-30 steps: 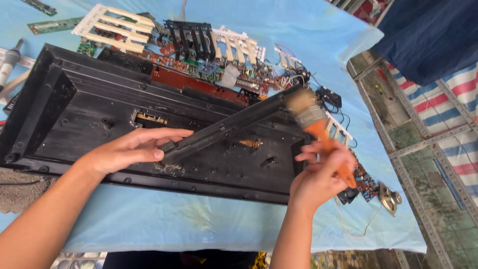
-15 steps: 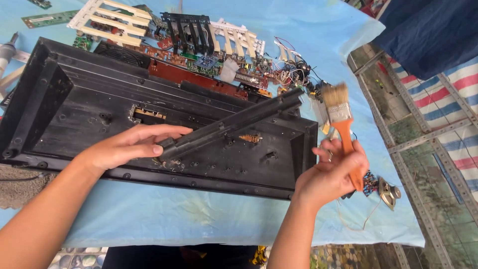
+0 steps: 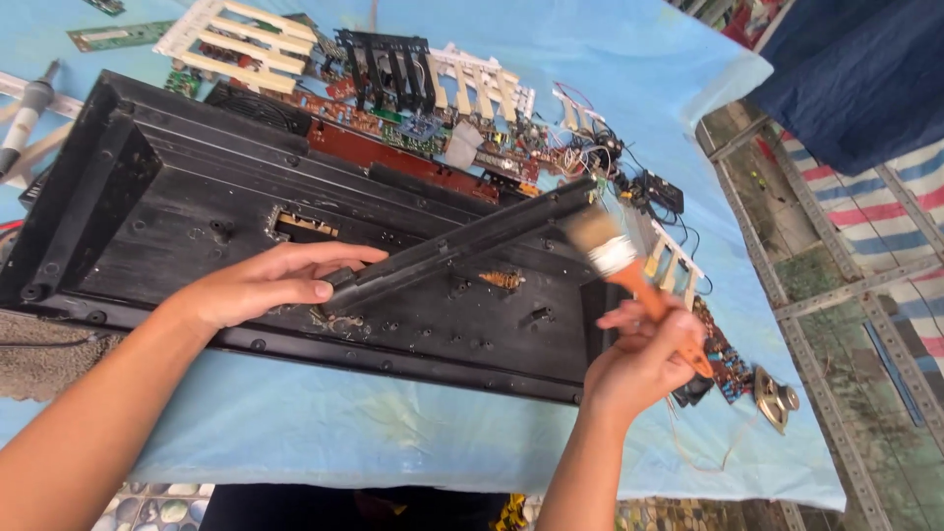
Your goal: Cleaning dust from disassembled electronic keyboard parts using a brush.
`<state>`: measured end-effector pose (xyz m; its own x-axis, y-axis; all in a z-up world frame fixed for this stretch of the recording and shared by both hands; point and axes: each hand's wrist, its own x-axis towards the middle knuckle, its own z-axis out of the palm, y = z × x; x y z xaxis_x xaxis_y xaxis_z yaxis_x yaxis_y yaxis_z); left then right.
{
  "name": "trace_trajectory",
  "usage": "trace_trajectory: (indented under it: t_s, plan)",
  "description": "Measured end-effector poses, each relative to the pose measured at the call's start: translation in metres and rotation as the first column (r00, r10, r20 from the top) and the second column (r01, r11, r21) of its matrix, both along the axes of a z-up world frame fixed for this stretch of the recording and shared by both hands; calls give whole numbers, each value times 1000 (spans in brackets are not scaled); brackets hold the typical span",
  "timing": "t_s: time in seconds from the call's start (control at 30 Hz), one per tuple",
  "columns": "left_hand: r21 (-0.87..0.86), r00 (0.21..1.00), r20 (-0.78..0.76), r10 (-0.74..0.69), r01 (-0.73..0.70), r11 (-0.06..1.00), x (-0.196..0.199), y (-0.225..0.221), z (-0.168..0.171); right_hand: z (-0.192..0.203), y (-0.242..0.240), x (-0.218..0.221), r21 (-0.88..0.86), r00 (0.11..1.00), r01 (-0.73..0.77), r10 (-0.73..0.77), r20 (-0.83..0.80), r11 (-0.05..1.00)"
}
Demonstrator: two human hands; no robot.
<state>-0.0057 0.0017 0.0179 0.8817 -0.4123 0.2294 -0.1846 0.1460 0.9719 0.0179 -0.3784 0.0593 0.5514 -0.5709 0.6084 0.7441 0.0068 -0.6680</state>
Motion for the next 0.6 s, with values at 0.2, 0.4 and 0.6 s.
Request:
trace_trajectory:
  t_s: [0.2, 0.4, 0.6]
  plan:
    - [28, 1000, -2, -13, 13, 1000, -1, -3, 4, -6, 2, 2, 14, 1000, 1, -1, -30, 1000]
    - [31, 1000, -3, -16, 16, 999, 0, -3, -1, -7, 3, 2, -55, 995, 60, -64, -76, 997]
    - [3, 999, -27, -24, 24, 1000, 0, -1, -2, -15, 2, 0, -145, 994, 53, -67, -91, 988]
